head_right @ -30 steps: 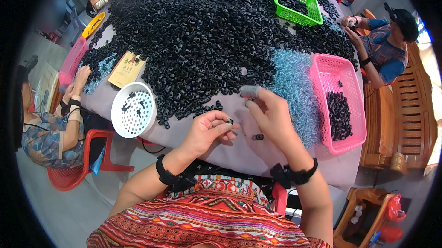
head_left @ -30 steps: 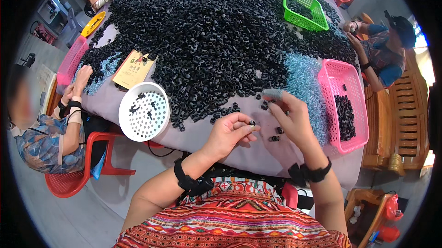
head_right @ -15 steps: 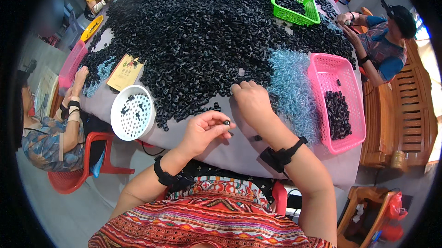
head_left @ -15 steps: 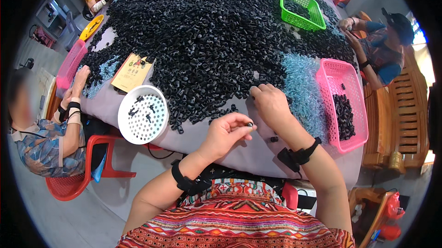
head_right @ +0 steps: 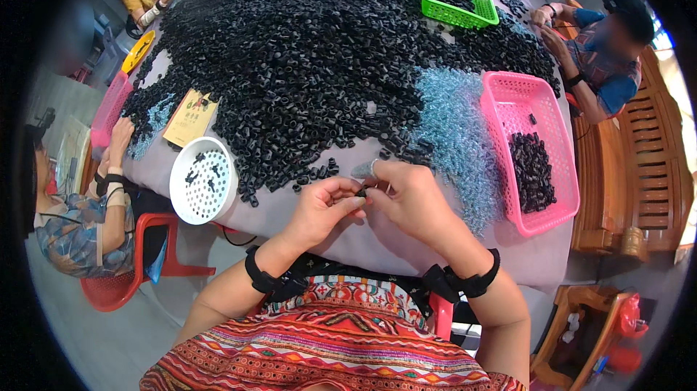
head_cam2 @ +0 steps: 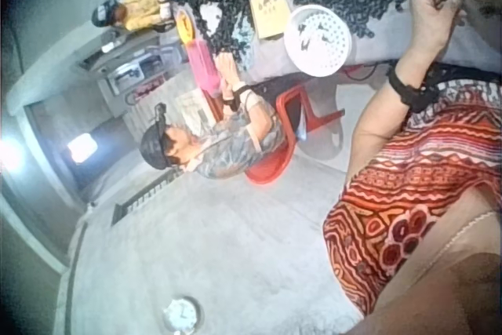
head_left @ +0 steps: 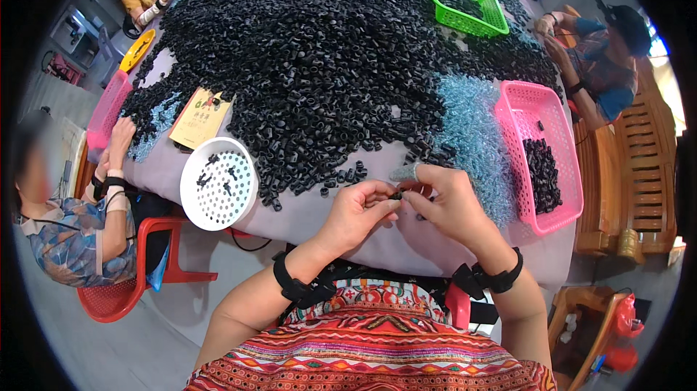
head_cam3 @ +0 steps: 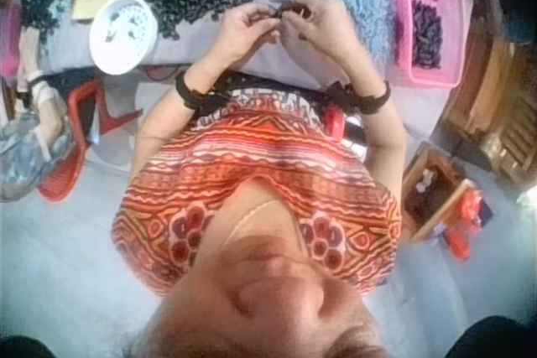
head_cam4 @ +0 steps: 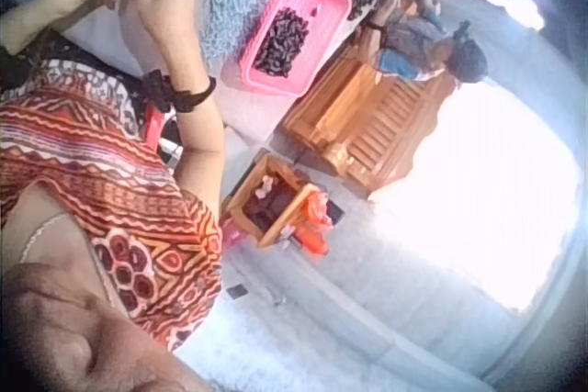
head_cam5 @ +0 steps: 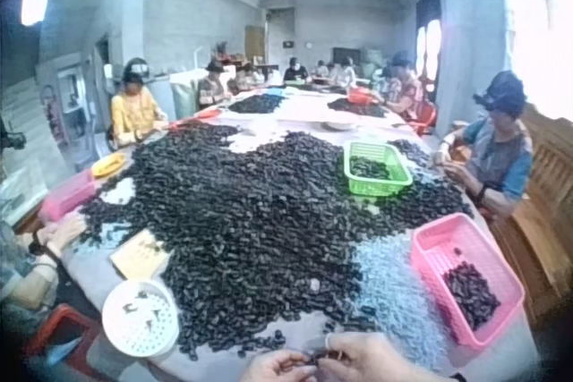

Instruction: Sorting and inspecting small black and blue plastic shoe components at a communal work table.

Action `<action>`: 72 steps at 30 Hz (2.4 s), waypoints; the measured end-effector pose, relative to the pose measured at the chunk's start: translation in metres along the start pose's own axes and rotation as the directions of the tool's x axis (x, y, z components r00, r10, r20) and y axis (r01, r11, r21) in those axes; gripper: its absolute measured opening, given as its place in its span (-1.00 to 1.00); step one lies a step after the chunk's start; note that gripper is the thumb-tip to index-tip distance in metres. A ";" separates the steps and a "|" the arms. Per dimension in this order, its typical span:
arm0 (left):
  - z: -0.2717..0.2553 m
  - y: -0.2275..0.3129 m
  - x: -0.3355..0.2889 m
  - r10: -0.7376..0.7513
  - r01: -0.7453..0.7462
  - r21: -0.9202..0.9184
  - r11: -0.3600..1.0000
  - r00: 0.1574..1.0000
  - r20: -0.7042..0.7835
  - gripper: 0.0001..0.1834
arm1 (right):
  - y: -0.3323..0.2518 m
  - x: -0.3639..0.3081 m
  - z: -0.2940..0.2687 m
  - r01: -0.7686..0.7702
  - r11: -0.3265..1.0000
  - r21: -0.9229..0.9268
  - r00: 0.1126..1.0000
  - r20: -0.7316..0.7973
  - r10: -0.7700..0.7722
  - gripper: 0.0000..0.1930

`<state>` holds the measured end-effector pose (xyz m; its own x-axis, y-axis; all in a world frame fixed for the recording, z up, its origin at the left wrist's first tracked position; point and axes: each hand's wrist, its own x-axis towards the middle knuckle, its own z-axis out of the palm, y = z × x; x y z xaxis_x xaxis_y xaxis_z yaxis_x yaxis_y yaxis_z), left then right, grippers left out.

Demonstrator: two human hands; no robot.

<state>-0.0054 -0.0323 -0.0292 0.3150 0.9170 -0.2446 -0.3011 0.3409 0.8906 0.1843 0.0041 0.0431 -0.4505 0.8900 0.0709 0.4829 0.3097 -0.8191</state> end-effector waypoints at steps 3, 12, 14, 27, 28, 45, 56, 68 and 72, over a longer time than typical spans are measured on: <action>0.004 -0.005 0.002 0.046 -0.046 0.005 0.999 0.999 -0.007 -0.80 | 0.005 -0.005 -0.001 0.046 0.995 -0.088 0.999 0.011 -0.046 -0.87; 0.007 0.003 -0.001 0.033 -0.032 0.084 0.996 0.999 -0.007 -0.82 | 0.000 -0.007 -0.008 0.019 0.999 0.035 1.000 -0.001 -0.019 -0.87; 0.007 0.002 -0.002 0.028 -0.030 0.096 0.995 0.999 0.023 -0.83 | 0.003 -0.006 -0.005 0.035 0.998 -0.042 0.998 0.061 -0.033 -0.86; 0.010 -0.006 0.001 -0.065 0.065 -0.119 0.991 0.998 -0.003 -0.84 | 0.003 -0.014 0.011 0.195 0.939 -0.284 0.978 -0.022 -0.209 -0.87; 0.010 -0.006 0.001 -0.071 0.068 -0.125 0.990 0.997 -0.019 -0.85 | 0.000 -0.016 0.007 0.055 0.988 -0.144 0.998 -0.018 -0.058 -0.81; 0.006 -0.002 0.005 -0.143 0.138 0.040 0.990 0.968 0.205 -0.69 | 0.021 -0.025 0.033 0.154 0.757 -0.635 0.963 -0.076 -0.260 -0.74; 0.036 0.007 0.005 0.006 -0.085 0.546 0.833 0.989 0.145 -0.73 | 0.036 -0.068 -0.066 -0.297 0.830 -0.472 0.864 -0.502 0.024 -0.67; 0.049 -0.006 0.024 0.101 -0.400 0.890 0.221 0.917 0.387 -0.77 | 0.048 -0.110 -0.096 -0.405 0.806 -0.431 0.805 -0.586 0.090 -0.60; 0.042 -0.001 0.021 0.144 -0.401 0.892 0.206 0.915 0.378 -0.80 | 0.022 -0.130 -0.072 -0.488 0.746 -0.453 0.850 -0.442 0.287 -0.56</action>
<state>0.0394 -0.0217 -0.0195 0.5848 0.8097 0.0493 0.6148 -0.4821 0.6242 0.3075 -0.0803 0.0571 0.0880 0.9931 0.0771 0.9203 -0.0515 -0.3877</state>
